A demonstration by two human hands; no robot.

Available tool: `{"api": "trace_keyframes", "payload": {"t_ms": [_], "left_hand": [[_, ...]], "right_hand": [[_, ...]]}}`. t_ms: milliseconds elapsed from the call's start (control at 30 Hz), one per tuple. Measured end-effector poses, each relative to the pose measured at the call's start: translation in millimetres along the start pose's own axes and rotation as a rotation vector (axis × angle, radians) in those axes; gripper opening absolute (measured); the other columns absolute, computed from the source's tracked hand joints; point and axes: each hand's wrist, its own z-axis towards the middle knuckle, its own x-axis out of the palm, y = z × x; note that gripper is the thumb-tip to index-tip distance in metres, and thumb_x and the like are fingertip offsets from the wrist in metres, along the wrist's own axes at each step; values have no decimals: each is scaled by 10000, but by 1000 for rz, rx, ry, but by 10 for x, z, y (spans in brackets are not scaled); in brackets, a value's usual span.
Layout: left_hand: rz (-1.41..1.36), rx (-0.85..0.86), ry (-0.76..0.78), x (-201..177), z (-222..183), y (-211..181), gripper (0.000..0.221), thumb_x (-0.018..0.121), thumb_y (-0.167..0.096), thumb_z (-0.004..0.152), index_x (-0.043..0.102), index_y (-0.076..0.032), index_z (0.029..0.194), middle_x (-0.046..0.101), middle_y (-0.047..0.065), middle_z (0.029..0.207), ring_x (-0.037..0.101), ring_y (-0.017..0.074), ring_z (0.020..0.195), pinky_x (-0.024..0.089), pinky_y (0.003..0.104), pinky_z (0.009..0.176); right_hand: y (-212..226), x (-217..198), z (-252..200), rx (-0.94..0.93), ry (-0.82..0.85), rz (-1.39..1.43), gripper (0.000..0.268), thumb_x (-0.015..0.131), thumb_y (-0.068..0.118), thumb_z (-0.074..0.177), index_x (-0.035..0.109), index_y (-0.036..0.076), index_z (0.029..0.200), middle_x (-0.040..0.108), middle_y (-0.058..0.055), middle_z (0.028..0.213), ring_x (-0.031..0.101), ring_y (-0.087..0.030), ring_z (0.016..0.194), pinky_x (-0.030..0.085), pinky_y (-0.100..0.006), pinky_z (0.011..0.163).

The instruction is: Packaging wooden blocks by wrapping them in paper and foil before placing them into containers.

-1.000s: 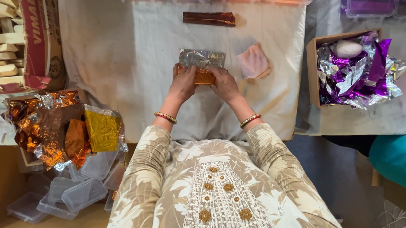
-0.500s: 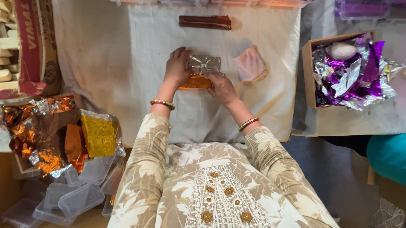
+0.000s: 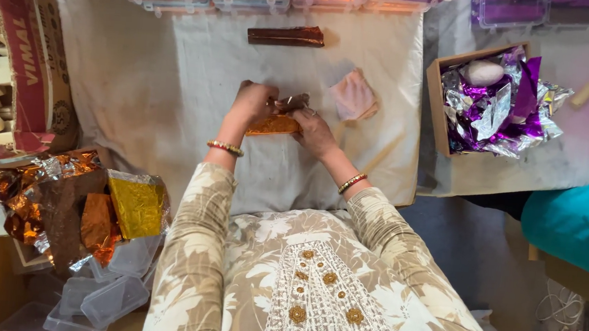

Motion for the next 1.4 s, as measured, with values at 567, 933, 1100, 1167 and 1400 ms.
{"api": "trace_keyframes", "payload": {"t_ms": [567, 933, 1100, 1167, 1400], "left_hand": [[-147, -32, -434, 366, -466, -287, 363, 700, 20, 785, 729, -96, 1128, 722, 89, 919, 686, 300, 907, 369, 505, 1152], [-181, -58, -435, 509, -380, -133, 134, 738, -11, 770, 784, -117, 838, 702, 74, 872, 657, 300, 853, 339, 502, 1183], [-207, -21, -450, 467, -431, -180, 126, 723, -5, 780, 766, -114, 827, 690, 62, 871, 658, 280, 836, 328, 508, 1189], [-193, -15, -449, 487, -420, -164, 130, 725, -4, 777, 761, -112, 840, 682, 64, 868, 649, 284, 835, 328, 516, 1183], [-206, -13, -456, 538, -450, -135, 128, 698, 27, 784, 710, -101, 784, 649, 51, 824, 636, 267, 804, 317, 539, 1202]], "right_hand": [[11, 30, -11, -21, -41, 0, 466, 816, 11, 695, 632, 49, 1121, 683, -156, 1132, 616, -378, 1115, 508, -462, 969], [226, -197, 13, -158, -157, -93, 522, 855, 95, 651, 650, 116, 1131, 690, -86, 1154, 619, -322, 1147, 488, -444, 987], [436, -380, 237, -15, -375, -141, 750, 871, 161, 563, 635, 53, 1267, 657, -149, 1276, 564, -370, 1160, 403, -473, 961], [241, -225, 239, 57, -302, -123, 669, 861, 151, 583, 677, 75, 1221, 682, -85, 1140, 586, -328, 1114, 390, -470, 944], [23, 10, 50, -66, -261, -267, 49, 777, 156, 755, 749, 196, 754, 689, 58, 866, 613, -191, 992, 402, -421, 940]]}}
